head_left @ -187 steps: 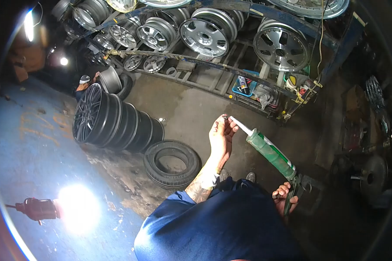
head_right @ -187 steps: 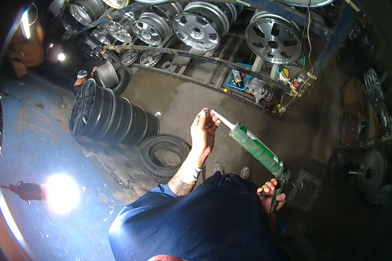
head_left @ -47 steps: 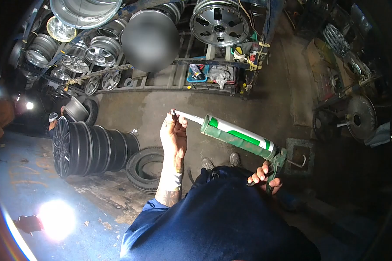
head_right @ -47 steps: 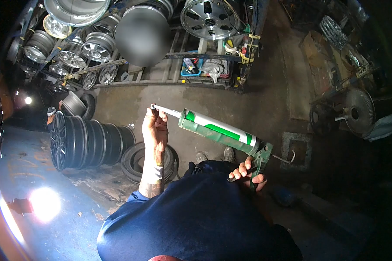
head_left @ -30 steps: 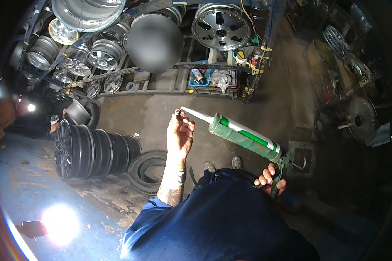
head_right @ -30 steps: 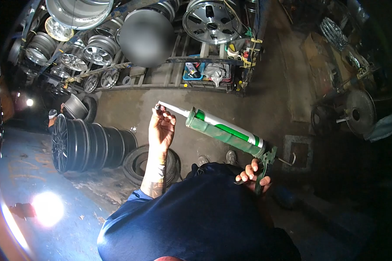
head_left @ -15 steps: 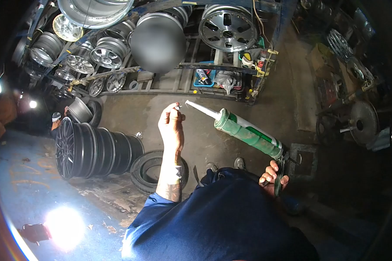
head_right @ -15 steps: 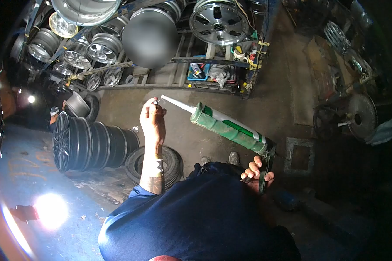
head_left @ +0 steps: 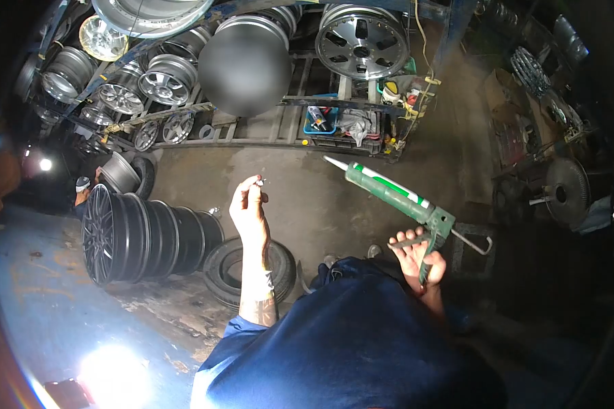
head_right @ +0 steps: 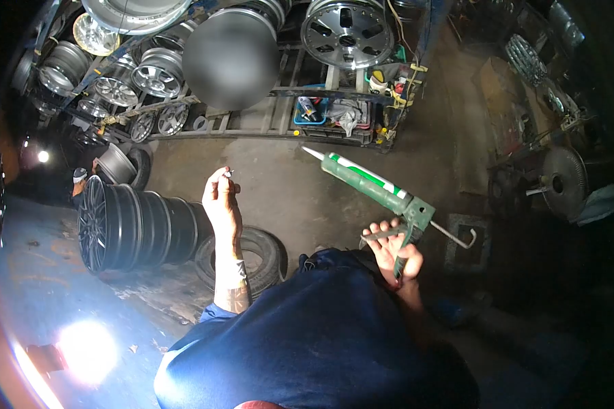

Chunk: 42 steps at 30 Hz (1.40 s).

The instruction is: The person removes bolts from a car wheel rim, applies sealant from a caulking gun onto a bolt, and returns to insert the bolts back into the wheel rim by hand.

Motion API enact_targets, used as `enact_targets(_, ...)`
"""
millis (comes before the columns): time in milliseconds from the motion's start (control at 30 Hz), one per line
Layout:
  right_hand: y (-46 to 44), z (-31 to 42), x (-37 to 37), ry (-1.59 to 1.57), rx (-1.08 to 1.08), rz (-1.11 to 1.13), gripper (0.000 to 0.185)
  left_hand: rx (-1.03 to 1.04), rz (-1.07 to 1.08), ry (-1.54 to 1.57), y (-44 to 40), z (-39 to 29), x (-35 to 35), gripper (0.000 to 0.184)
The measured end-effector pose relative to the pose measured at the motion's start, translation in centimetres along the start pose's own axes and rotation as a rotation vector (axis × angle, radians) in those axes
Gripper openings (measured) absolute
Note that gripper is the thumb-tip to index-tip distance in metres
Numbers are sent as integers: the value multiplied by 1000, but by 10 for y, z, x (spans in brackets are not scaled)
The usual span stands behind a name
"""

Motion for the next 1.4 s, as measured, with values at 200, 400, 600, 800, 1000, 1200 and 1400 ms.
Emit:
enact_targets(200, -32, -32, -47, 437, -28, -515, 67, -34, -75, 45, -1, 10, -54, 21)
enact_targets(400, -75, -26, -79, 403, 10, -686, 64, -104, -158, 310, -4, 23, -87, 20)
enact_targets(600, -197, -27, -129, 552, 129, -734, 64, -157, -359, 248, -12, 23, -79, 26)
enact_targets(800, -318, -24, -135, 590, 274, -737, 48, -150, -413, 51, -48, 24, -51, 31)
enact_targets(1000, -402, -24, -173, 751, 579, -705, 57, -204, -424, 103, -71, 30, -13, 28)
enact_targets(1200, -444, -45, -214, 848, 641, -767, 45, -224, -535, 64, -59, 34, -21, 22)
enact_targets(1400, -494, -43, -264, 823, 689, -664, 20, -250, -636, -61, -54, 34, -21, 20)
Point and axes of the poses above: each hand's wrist, its own y-axis away from the middle knuckle, its own x-axis out of the palm, z = x × y, the point moved 1 cm from there along -y, towards the middle knuckle, and after that the axes turned 2 degrees about x, right-handed, at the moved point
